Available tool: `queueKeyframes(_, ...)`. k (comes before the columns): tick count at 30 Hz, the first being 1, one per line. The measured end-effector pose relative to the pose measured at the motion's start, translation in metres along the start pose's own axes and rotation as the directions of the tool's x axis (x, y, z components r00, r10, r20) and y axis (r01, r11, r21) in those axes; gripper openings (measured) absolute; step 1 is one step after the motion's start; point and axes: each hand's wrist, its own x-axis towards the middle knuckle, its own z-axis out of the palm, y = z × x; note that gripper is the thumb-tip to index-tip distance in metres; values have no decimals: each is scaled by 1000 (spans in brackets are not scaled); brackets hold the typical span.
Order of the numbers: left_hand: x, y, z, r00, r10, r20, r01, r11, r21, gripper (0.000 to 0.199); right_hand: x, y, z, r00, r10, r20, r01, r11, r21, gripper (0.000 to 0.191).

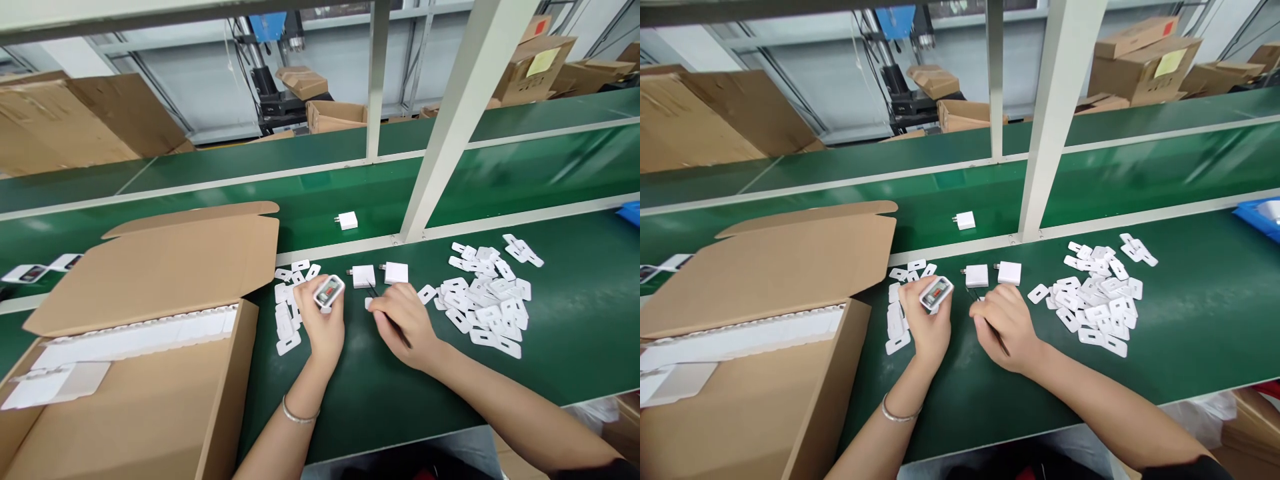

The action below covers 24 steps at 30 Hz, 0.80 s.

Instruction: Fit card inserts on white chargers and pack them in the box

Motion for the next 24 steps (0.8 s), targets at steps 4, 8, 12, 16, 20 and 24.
queueKeyframes(4, 5, -11, 2, 940, -342, 10, 331, 900, -285, 39, -10, 15, 16, 910, 92, 404, 39, 951, -306, 21)
queueKeyframes(8, 6, -17, 2, 890, -451, 67, 440, 811, -386, 49, -18, 20, 27, 766, 187, 616, 83, 920, -382, 55)
queueKeyframes(12, 7, -13, 2, 883, -450, 131, 462, 791, -402, 49, -13, 22, 17, 732, 362, 577, -94, 893, -441, 39)
queueKeyframes(16, 7, -9, 3, 853, -471, 224, 521, 739, -428, 45, -6, 30, 5, 621, 538, 569, -238, 822, -517, 28)
queueKeyframes(20, 4, -12, 2, 848, -438, 299, 530, 716, -455, 47, -2, 34, 3, 522, 619, 587, -283, 775, -566, 21)
queueKeyframes(24, 0, -15, 2, 857, -369, 359, 511, 697, -504, 47, 1, 38, 6, 525, 617, 587, -206, 761, -615, 23)
